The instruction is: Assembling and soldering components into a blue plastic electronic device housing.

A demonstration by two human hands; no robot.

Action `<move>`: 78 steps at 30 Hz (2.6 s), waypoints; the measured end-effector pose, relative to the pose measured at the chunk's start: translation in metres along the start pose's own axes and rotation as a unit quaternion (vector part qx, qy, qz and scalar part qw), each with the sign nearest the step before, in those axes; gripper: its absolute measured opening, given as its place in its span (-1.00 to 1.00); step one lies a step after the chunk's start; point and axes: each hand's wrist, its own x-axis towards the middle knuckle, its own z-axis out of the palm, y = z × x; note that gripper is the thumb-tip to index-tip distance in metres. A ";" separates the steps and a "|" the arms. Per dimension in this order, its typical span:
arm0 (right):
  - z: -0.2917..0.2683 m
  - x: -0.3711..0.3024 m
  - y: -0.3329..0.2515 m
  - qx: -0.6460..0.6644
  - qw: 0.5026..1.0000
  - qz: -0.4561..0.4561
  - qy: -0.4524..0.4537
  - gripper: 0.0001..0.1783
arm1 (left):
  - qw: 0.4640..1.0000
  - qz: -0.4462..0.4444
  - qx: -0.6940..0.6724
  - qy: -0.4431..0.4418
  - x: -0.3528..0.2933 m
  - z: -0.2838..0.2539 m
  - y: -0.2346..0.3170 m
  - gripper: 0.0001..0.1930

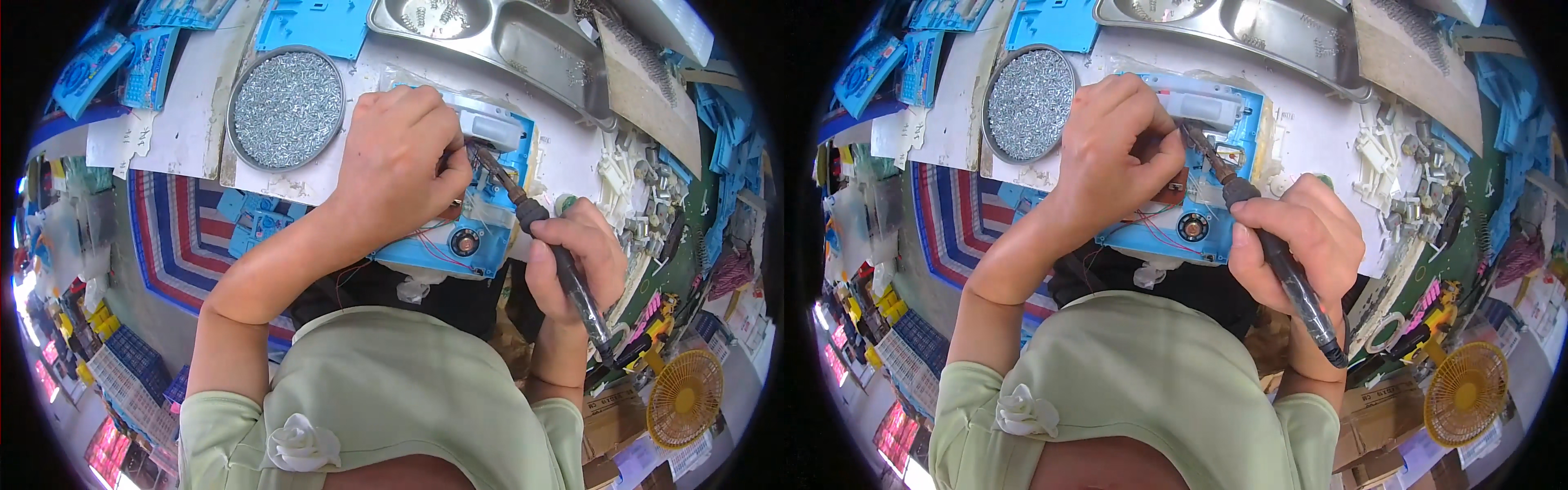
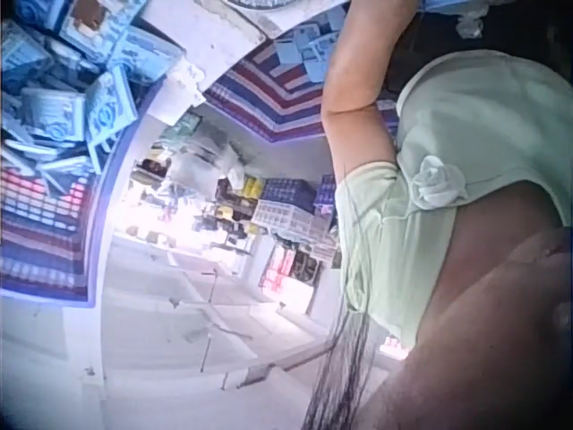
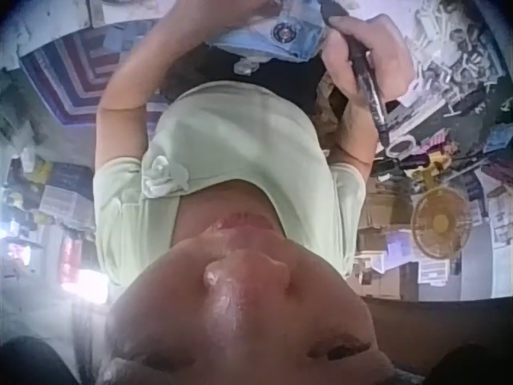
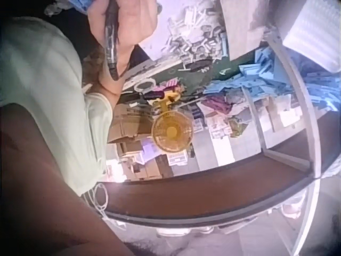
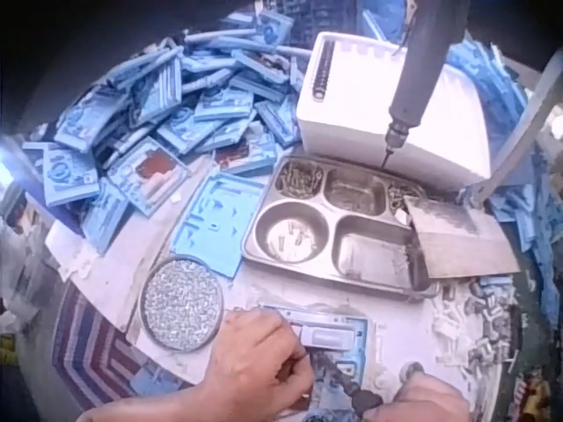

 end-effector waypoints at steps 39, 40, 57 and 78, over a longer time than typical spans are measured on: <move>0.019 -0.042 0.002 0.023 0.991 0.103 0.081 -0.35 | 0.954 -0.051 -0.200 -0.219 -0.005 -0.011 0.022 -0.86; 0.026 -0.038 0.003 0.029 0.992 0.103 0.073 -0.35 | 0.952 -0.064 -0.208 -0.216 -0.005 -0.011 0.023 -0.87; -0.047 -0.065 -0.018 0.129 0.984 0.125 0.012 -0.81 | 0.953 0.090 -0.133 -0.256 -0.012 -0.018 0.014 -0.79; -0.031 -0.047 -0.016 0.082 0.992 0.060 -0.074 -0.89 | 0.958 0.106 -0.126 -0.236 -0.017 -0.013 0.013 -0.76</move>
